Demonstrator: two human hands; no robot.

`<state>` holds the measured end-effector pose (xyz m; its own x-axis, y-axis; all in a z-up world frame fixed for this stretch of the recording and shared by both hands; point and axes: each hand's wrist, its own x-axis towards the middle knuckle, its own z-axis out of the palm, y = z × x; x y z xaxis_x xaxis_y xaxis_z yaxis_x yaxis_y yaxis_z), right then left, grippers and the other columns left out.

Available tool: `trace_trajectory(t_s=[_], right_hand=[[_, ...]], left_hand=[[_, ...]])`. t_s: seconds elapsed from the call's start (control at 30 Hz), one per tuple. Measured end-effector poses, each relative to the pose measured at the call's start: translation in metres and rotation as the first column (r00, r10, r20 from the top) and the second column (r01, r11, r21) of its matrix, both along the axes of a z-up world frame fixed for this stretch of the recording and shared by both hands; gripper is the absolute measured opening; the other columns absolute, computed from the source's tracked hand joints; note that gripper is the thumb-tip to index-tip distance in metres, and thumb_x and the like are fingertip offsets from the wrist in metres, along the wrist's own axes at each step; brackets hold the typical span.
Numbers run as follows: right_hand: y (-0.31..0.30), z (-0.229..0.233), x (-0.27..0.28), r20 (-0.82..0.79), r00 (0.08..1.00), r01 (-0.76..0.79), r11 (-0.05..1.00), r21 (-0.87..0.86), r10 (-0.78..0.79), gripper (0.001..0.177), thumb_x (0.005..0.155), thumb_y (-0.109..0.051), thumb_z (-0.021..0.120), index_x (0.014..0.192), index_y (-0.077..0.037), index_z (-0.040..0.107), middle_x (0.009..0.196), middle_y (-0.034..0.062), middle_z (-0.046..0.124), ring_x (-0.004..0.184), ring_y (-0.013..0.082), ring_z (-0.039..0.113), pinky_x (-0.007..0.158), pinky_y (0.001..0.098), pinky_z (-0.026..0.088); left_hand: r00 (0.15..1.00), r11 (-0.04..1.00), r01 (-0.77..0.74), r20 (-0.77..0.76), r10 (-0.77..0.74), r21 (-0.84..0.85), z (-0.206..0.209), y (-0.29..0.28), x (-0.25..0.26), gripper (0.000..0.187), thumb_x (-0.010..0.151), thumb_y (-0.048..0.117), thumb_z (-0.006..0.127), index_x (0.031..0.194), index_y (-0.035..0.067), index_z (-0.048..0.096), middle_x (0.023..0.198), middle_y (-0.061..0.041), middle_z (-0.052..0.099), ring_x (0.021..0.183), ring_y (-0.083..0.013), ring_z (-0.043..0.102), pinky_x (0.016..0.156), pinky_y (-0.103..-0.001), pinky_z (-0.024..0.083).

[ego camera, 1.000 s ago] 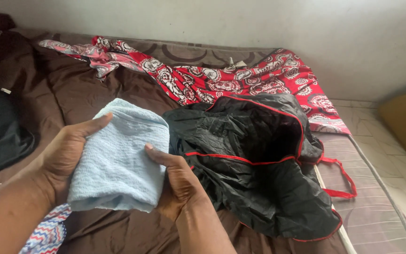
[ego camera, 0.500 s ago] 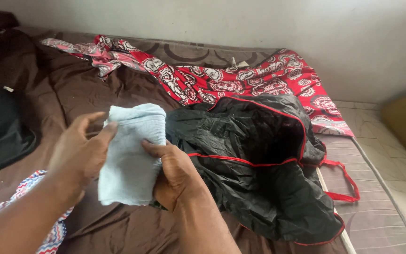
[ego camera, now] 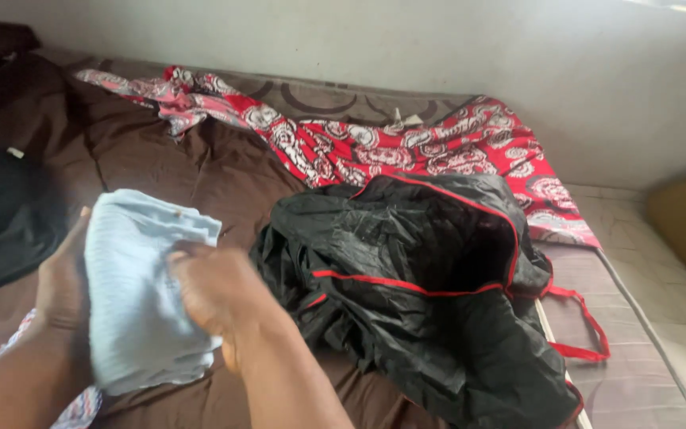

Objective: Hanging a suit in a closet and folding clothes on a bed.

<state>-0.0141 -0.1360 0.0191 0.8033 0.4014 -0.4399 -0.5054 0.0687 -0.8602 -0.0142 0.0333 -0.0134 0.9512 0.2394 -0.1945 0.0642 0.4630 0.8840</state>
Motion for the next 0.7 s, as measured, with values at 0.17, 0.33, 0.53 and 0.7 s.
trace_trajectory(t_s=[0.17,0.33,0.53,0.7], right_hand=[[-0.004,0.022,-0.005,0.126,0.983,0.169,0.91,-0.378,-0.13,0.054,0.088,-0.034,0.064,0.137,-0.012,0.066,0.141,0.01,0.063,0.13,0.0285,0.059,0.108,0.0423,0.049],[0.012,0.011,-0.007,0.249,0.967,0.187,0.789,-0.585,-0.045,0.071,0.094,-0.055,0.048,0.156,-0.021,0.038,0.164,0.0094,0.031,0.15,0.0329,0.032,0.121,0.0459,0.027],[0.023,-0.008,-0.009,0.252,0.967,0.157,0.83,-0.536,-0.021,0.084,0.098,-0.065,0.033,0.165,-0.019,0.015,0.17,0.0129,0.02,0.155,0.0363,0.021,0.121,0.0489,0.022],[0.019,-0.027,0.003,0.218,0.971,0.191,0.853,-0.486,-0.093,0.103,0.089,-0.07,0.049,0.165,-0.011,0.012,0.163,0.0235,0.031,0.151,0.0384,0.033,0.123,0.042,0.03]], left_hand=[[0.997,0.992,0.058,-0.035,-0.063,-0.113,0.024,-0.013,-0.027,0.061,0.104,0.055,0.038,0.135,0.008,0.061,0.127,-0.014,0.068,0.109,-0.0304,0.065,0.098,-0.047,0.049],[0.996,0.986,0.0,-0.088,-0.015,-0.168,0.026,-0.026,-0.024,0.062,0.102,0.058,0.039,0.135,0.01,0.062,0.128,-0.013,0.068,0.11,-0.03,0.065,0.101,-0.047,0.048],[0.987,0.985,-0.011,-0.16,-0.017,-0.172,0.029,-0.037,-0.02,0.067,0.096,0.063,0.041,0.132,0.011,0.065,0.125,-0.011,0.071,0.108,-0.03,0.066,0.1,-0.045,0.05],[0.984,0.978,0.001,-0.172,-0.038,-0.208,0.037,-0.036,-0.029,0.065,0.094,0.064,0.045,0.126,0.012,0.067,0.117,-0.01,0.072,0.101,-0.029,0.067,0.096,-0.046,0.052]])
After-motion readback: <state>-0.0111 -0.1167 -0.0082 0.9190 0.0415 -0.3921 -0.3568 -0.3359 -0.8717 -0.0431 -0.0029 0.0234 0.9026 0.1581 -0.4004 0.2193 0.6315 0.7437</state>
